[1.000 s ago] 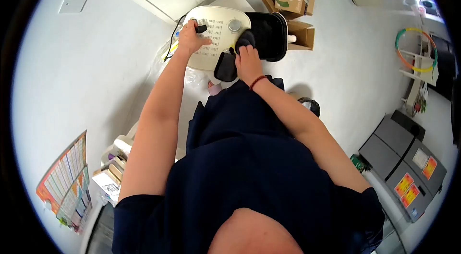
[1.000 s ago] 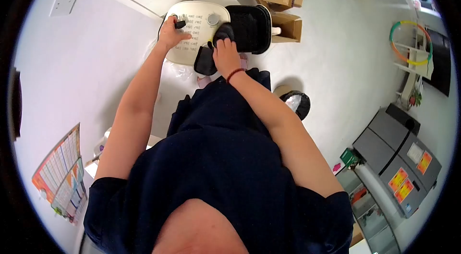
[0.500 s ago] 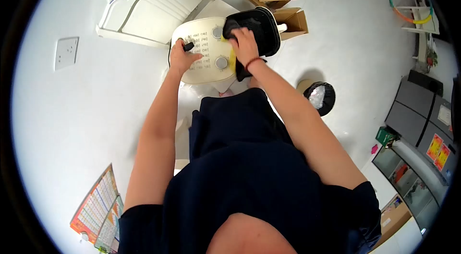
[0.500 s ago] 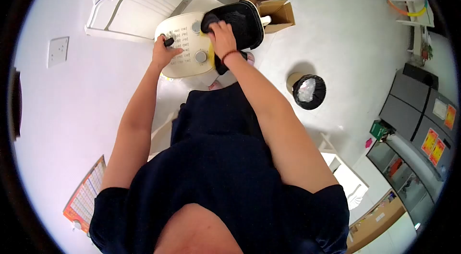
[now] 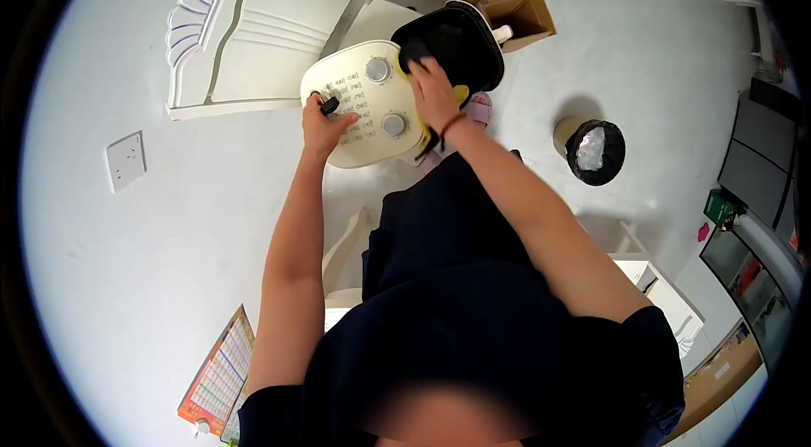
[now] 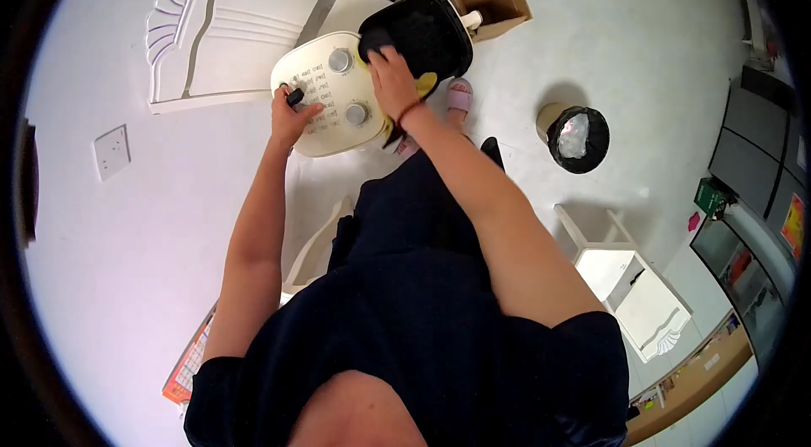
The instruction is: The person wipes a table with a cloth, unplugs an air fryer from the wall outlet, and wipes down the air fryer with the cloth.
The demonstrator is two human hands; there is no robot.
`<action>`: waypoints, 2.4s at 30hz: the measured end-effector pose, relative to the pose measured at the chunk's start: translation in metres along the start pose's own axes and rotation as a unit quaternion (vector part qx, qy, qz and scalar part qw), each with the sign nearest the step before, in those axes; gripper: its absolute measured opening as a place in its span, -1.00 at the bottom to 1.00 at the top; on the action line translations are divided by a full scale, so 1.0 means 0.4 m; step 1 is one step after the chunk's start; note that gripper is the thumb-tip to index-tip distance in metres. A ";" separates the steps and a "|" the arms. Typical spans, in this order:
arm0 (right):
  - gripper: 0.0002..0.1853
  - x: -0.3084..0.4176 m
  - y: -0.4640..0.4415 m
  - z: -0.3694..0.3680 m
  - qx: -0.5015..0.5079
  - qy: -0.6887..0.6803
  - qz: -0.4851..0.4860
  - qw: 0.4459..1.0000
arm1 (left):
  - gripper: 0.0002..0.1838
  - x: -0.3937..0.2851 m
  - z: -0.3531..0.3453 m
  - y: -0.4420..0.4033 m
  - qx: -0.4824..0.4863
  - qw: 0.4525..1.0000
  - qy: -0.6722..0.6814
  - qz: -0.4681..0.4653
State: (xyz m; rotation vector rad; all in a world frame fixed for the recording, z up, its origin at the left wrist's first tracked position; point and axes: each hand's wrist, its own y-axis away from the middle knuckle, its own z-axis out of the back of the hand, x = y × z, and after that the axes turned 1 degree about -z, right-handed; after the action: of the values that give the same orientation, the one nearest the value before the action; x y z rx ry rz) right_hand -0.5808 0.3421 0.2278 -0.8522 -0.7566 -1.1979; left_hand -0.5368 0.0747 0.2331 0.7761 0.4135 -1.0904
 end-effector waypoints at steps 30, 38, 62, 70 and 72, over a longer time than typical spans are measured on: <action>-0.76 0.019 -0.125 0.079 0.181 0.158 0.101 0.965 | -0.13 -0.261 -0.078 0.036 0.000 0.988 -0.143 -0.067; -0.72 0.053 -0.221 0.035 0.227 0.194 0.089 0.950 | -0.11 -0.250 -0.088 0.042 -0.025 0.986 -0.146 -0.083; -0.69 0.007 -0.316 0.108 0.403 0.238 0.227 0.854 | -0.06 -0.253 -0.078 0.047 -0.015 0.989 -0.130 -0.065; -0.68 0.056 -0.346 0.057 0.406 0.247 0.243 0.845 | 0.05 -0.248 -0.086 0.042 -0.018 0.988 -0.143 -0.063; -0.69 0.081 -0.348 0.000 0.414 0.228 0.233 0.850 | 0.11 -0.224 -0.104 0.035 -0.043 0.990 -0.125 -0.058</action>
State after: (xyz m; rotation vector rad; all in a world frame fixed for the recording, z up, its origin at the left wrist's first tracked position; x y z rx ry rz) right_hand -0.7104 0.3068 0.2771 0.0021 -0.5408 -0.4958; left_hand -0.5595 0.1653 0.2683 0.5366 0.2934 -1.2540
